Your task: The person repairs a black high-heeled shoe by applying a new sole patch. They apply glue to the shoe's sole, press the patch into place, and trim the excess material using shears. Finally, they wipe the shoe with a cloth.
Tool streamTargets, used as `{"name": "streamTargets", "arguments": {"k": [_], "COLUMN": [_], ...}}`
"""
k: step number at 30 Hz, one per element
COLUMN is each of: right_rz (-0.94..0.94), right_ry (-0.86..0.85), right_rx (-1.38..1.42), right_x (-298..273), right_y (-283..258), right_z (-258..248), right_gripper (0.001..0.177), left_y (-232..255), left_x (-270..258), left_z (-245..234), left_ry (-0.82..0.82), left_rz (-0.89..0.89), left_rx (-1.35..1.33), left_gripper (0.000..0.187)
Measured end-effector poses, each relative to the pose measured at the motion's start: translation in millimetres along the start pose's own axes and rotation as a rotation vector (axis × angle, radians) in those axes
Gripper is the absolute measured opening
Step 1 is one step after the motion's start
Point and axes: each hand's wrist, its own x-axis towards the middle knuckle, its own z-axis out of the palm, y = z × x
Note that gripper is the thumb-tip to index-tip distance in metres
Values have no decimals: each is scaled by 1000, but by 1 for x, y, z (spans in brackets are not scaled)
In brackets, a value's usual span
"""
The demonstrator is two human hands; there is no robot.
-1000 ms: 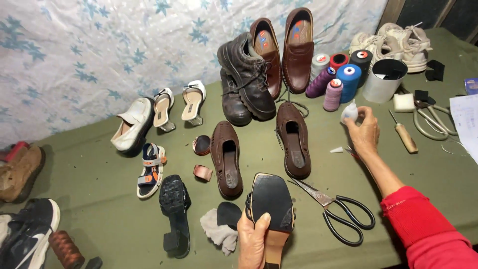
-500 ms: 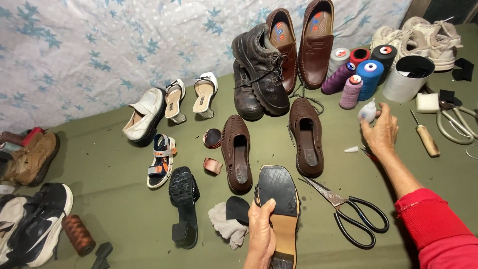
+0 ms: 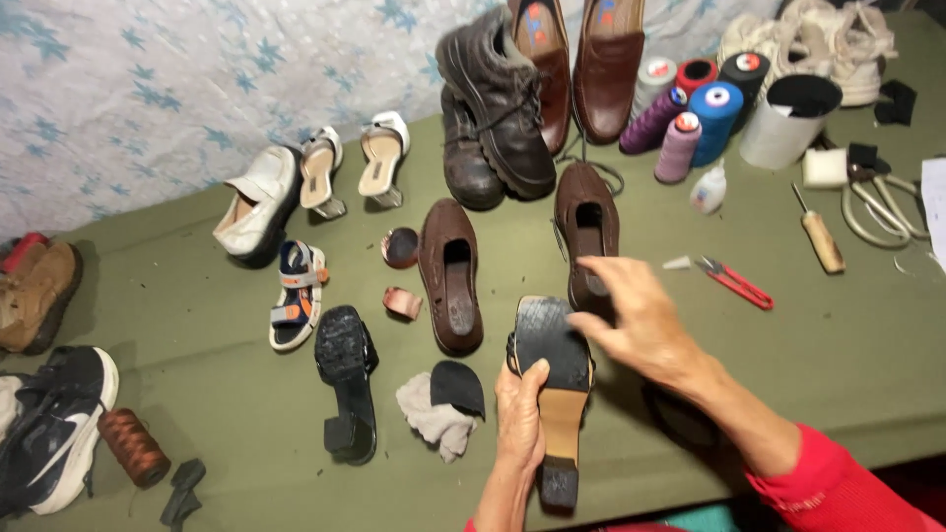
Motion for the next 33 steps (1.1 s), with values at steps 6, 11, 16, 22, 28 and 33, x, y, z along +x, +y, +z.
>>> {"name": "streamTargets", "arguments": {"k": [6, 11, 16, 22, 28, 33], "right_rz": [221, 270, 243, -56, -477, -449], "right_ry": [-373, -370, -353, -124, -20, -56], "right_rx": [39, 25, -28, -164, -412, -386], "right_x": [26, 39, 41, 21, -25, -28], "right_y": [-16, -30, -38, -29, -11, -15], "right_z": [32, 24, 19, 21, 55, 59], "right_gripper": [102, 105, 107, 83, 23, 27], "left_y": [5, 5, 17, 11, -11, 15], "left_x": [-7, -2, -2, 3, 23, 5], "left_z": [12, 6, 16, 15, -6, 11], "left_ry": [-9, -12, -7, 44, 107, 137], "left_rz": [172, 171, 175, 149, 180, 201], "left_rx": [89, 81, 62, -3, -6, 49], "left_gripper": [41, 39, 37, 33, 18, 19]}}
